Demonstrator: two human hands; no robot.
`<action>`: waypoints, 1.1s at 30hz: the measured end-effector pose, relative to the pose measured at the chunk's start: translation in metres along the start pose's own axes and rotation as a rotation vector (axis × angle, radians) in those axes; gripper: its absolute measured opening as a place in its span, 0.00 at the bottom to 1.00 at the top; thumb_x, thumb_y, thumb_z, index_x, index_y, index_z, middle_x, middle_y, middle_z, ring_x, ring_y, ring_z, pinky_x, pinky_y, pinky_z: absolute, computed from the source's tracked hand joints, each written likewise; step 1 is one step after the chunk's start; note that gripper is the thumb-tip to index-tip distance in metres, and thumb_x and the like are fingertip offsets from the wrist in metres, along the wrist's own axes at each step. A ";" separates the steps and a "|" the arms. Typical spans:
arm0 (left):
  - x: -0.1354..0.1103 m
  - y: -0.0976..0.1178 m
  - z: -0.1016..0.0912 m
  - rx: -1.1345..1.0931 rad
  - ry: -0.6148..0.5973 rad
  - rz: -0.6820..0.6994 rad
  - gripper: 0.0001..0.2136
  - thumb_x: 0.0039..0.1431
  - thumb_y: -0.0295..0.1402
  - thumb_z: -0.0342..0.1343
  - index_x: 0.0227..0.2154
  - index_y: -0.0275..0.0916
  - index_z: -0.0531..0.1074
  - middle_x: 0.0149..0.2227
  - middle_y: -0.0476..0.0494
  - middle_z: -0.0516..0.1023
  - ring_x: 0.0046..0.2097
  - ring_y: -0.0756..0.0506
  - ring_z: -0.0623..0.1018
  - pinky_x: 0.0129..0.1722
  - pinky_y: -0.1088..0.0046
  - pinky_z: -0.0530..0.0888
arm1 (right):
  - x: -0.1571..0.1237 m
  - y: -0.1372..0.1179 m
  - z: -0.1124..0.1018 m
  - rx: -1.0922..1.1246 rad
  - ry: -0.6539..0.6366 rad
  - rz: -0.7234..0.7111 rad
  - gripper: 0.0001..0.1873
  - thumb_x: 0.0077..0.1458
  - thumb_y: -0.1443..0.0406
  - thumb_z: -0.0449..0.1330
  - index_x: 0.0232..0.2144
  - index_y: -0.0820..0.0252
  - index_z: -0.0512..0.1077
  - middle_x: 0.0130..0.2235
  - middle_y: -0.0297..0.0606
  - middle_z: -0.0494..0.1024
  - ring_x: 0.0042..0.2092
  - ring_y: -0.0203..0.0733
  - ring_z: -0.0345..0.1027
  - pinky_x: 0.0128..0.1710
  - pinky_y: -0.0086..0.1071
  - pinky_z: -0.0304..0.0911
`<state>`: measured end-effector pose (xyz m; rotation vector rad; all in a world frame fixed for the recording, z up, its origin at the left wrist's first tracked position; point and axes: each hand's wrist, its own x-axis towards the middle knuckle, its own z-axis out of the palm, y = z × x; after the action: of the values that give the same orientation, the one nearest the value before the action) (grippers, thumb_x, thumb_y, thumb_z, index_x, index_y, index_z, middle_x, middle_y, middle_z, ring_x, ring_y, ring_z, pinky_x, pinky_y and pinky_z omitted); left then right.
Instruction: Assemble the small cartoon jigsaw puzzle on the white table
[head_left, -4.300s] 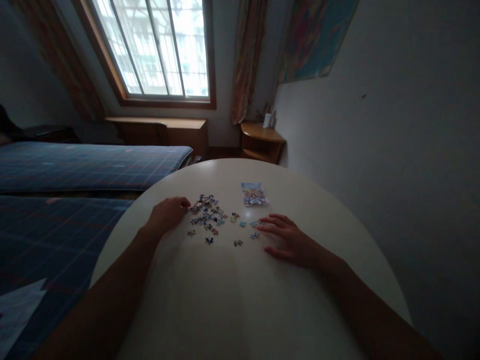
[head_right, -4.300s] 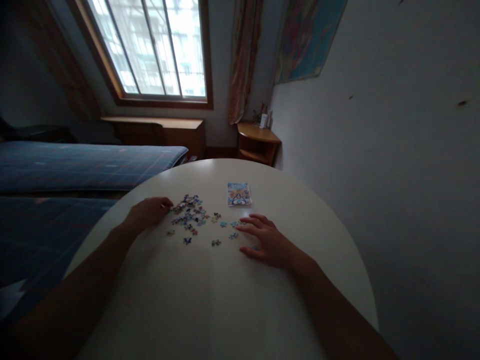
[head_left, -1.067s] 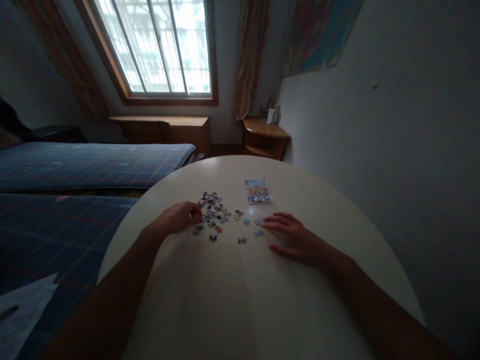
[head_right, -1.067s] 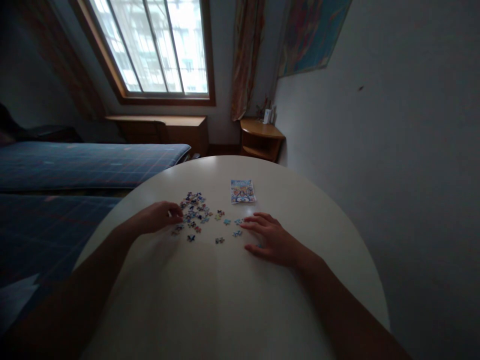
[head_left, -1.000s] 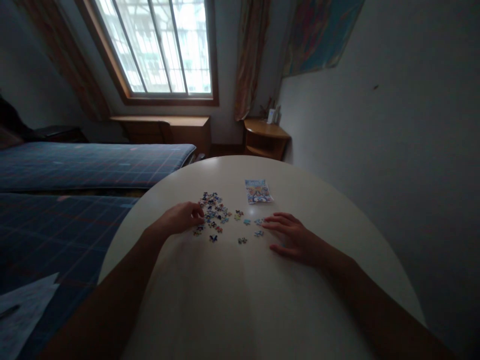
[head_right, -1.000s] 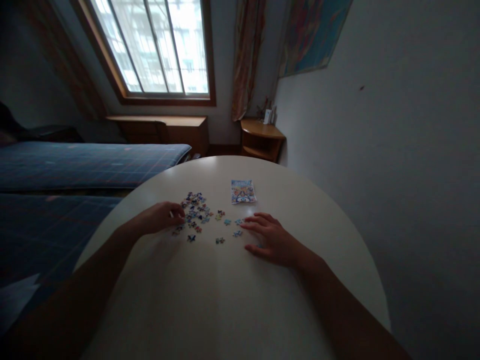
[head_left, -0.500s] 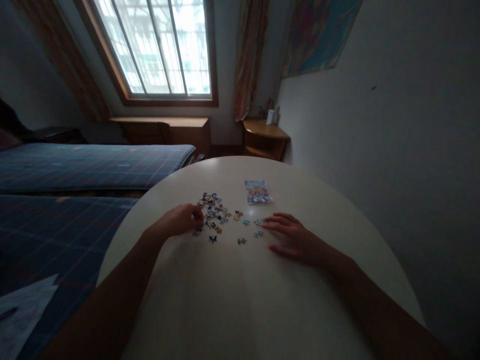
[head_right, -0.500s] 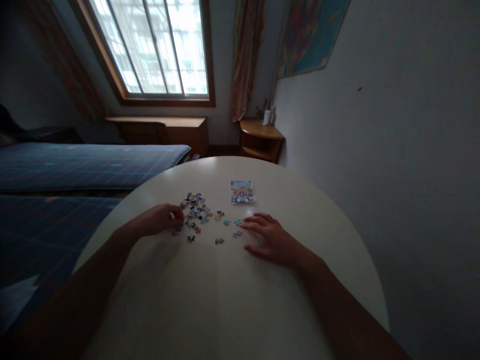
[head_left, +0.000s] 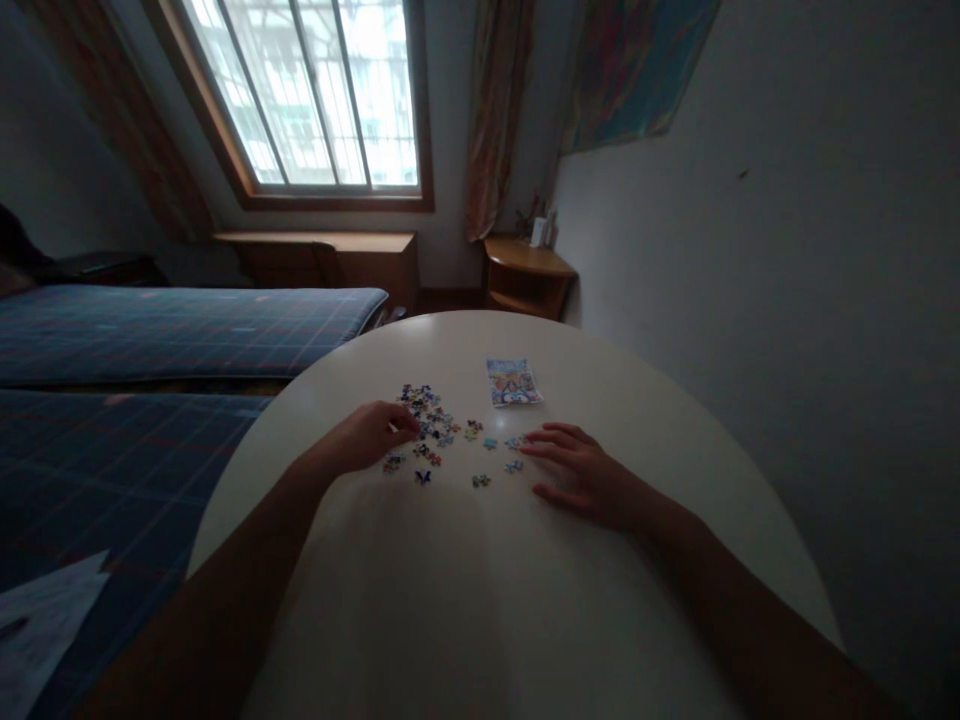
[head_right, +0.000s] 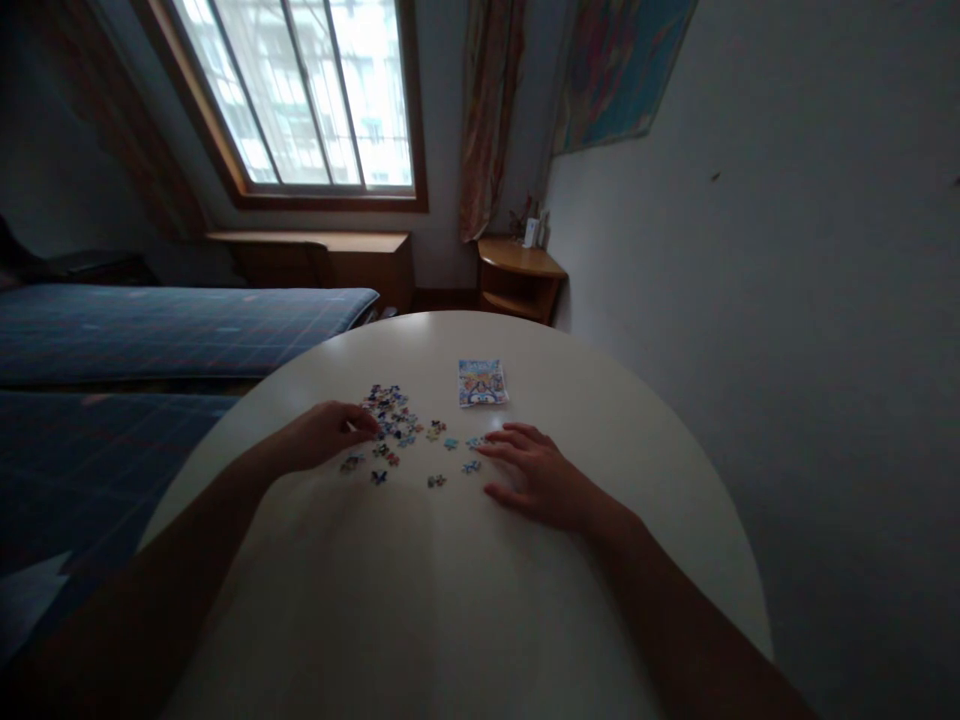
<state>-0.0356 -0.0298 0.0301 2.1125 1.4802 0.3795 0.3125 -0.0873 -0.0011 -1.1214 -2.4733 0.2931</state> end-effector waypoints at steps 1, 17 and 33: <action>0.000 0.006 0.004 -0.034 0.003 -0.002 0.10 0.56 0.38 0.55 0.35 0.39 0.78 0.35 0.44 0.82 0.35 0.45 0.78 0.36 0.72 0.72 | 0.002 -0.002 0.002 -0.006 0.028 0.001 0.23 0.58 0.57 0.62 0.56 0.49 0.70 0.57 0.43 0.74 0.62 0.52 0.61 0.60 0.53 0.58; -0.008 0.067 0.081 -0.708 -0.099 0.105 0.11 0.54 0.37 0.59 0.36 0.35 0.74 0.28 0.48 0.74 0.28 0.50 0.72 0.30 0.74 0.68 | 0.020 -0.045 0.019 0.105 0.353 -0.031 0.07 0.59 0.65 0.64 0.41 0.54 0.76 0.38 0.37 0.83 0.43 0.44 0.74 0.46 0.41 0.65; -0.012 0.075 0.075 -0.785 -0.098 -0.017 0.13 0.52 0.43 0.61 0.32 0.38 0.72 0.27 0.46 0.78 0.27 0.49 0.76 0.22 0.77 0.63 | 0.020 -0.045 0.018 0.217 0.325 -0.069 0.14 0.60 0.65 0.63 0.49 0.51 0.74 0.41 0.38 0.81 0.45 0.43 0.72 0.49 0.41 0.66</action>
<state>0.0571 -0.0797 0.0114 1.4607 1.0462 0.7033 0.2623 -0.1026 0.0036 -0.9111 -2.1315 0.3221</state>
